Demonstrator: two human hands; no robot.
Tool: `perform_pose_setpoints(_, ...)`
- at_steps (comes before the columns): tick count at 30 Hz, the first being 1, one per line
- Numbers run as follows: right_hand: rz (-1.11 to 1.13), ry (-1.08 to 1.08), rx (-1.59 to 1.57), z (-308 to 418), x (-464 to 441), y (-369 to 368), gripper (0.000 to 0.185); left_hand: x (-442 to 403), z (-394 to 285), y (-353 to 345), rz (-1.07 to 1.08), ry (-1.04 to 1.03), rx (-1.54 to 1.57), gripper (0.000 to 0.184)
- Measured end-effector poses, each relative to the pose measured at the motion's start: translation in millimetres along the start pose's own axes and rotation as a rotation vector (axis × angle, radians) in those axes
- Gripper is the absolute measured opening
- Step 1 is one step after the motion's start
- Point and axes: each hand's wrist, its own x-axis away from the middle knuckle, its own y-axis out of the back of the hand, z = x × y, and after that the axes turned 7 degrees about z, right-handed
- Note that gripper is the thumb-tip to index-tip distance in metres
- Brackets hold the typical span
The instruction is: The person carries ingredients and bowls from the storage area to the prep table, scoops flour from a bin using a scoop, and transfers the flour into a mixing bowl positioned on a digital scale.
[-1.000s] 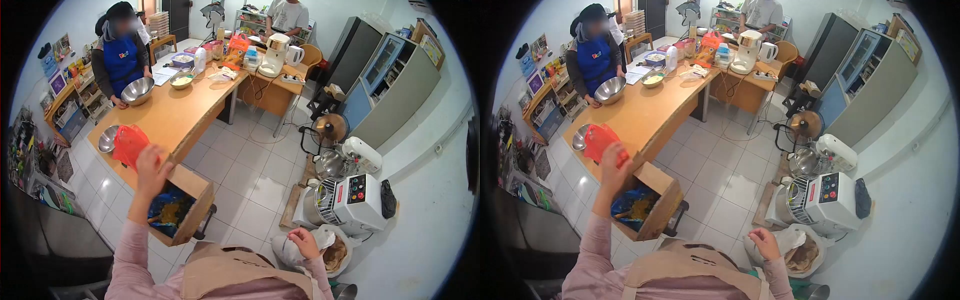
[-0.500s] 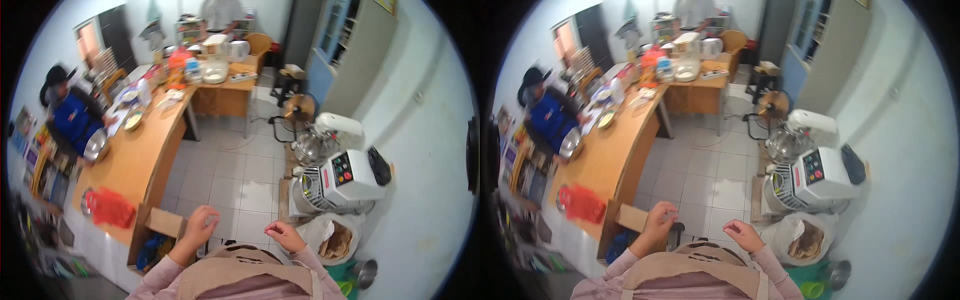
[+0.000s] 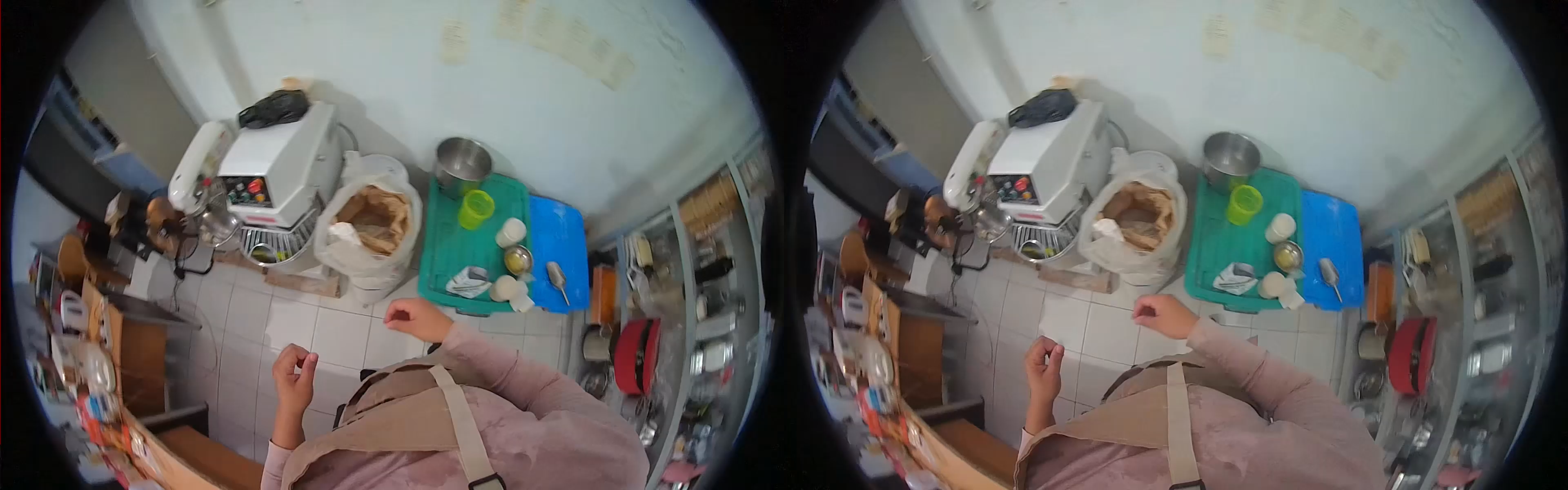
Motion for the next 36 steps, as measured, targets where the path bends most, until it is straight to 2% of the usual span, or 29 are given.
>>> perform_pose_setpoints(3, -0.219, -0.162, -0.106, -30.8, 53.1, 47.4, 0.011, -26.7, -21.8, -37.9, 0.094, -0.037, 0.026, 0.02)
perform_pose_setpoints(6, -0.407, -0.098, -0.111, -81.3, 100.5, 101.9, 0.011, -51.1, -32.1, -89.1, 0.207, -0.065, 0.038, 0.02)
perform_pose_setpoints(10, -0.483, -0.291, -0.177, -138.0, 151.1, 182.2, 0.009, -86.5, -48.0, -163.5, 0.305, -0.02, -0.006, 0.021)
perform_pose_setpoints(13, -0.499, -0.33, -0.273, -187.4, 180.8, 241.7, 0.013, -113.8, -50.2, -226.1, 0.335, 0.07, -0.06, 0.021)
perform_pose_setpoints(16, -0.529, -0.44, -0.043, -229.4, 204.4, 298.2, 0.014, -142.6, -29.4, -282.1, 0.429, 0.121, -0.138, 0.02)
perform_pose_setpoints(18, -0.505, -0.492, 0.131, -268.2, 214.6, 336.6, 0.031, -161.6, -14.5, -315.1, 0.558, 0.173, -0.173, 0.023)
perform_pose_setpoints(19, -0.487, -0.52, 0.216, -287.3, 217.6, 349.1, 0.04, -169.1, -7.8, -330.5, 0.601, 0.081, -0.356, 0.026)
perform_pose_setpoints(21, -0.453, -0.732, 0.462, -274.5, 210.2, 369.7, 0.061, -186.3, 5.0, -358.2, 0.684, -0.107, -0.724, 0.036)
perform_pose_setpoints(22, -0.436, -0.832, 0.589, -268.8, 200.4, 383.1, 0.071, -200.5, 18.5, -370.9, 0.856, 0.077, -0.692, 0.051)
perform_pose_setpoints(26, -0.363, -0.965, 0.529, -305.9, 162.5, 428.9, 0.093, -258.7, 58.6, -416.8, 0.84, 0.097, -0.817, 0.06)
perform_pose_setpoints(28, -0.41, -0.949, 0.549, -317.1, 135.9, 441.3, 0.094, -291.5, 74.3, -434.5, 0.847, 0.182, -0.771, 0.064)
perform_pose_setpoints(31, -0.366, -0.999, 0.492, -338.8, 95.0, 455.7, 0.096, -323.1, 98.8, -453.5, 0.762, 0.219, -0.671, 0.065)
perform_pose_setpoints(34, -0.232, -1.097, 0.557, -360.9, 64.3, 457.9, 0.093, -333.9, 125.1, -460.4, 0.709, 0.194, -0.543, 0.065)
perform_pose_setpoints(36, -0.301, -1.091, 0.617, -393.5, 55.1, 445.7, 0.088, -330.2, 147.2, -459.5, 0.691, 0.179, -0.515, 0.064)
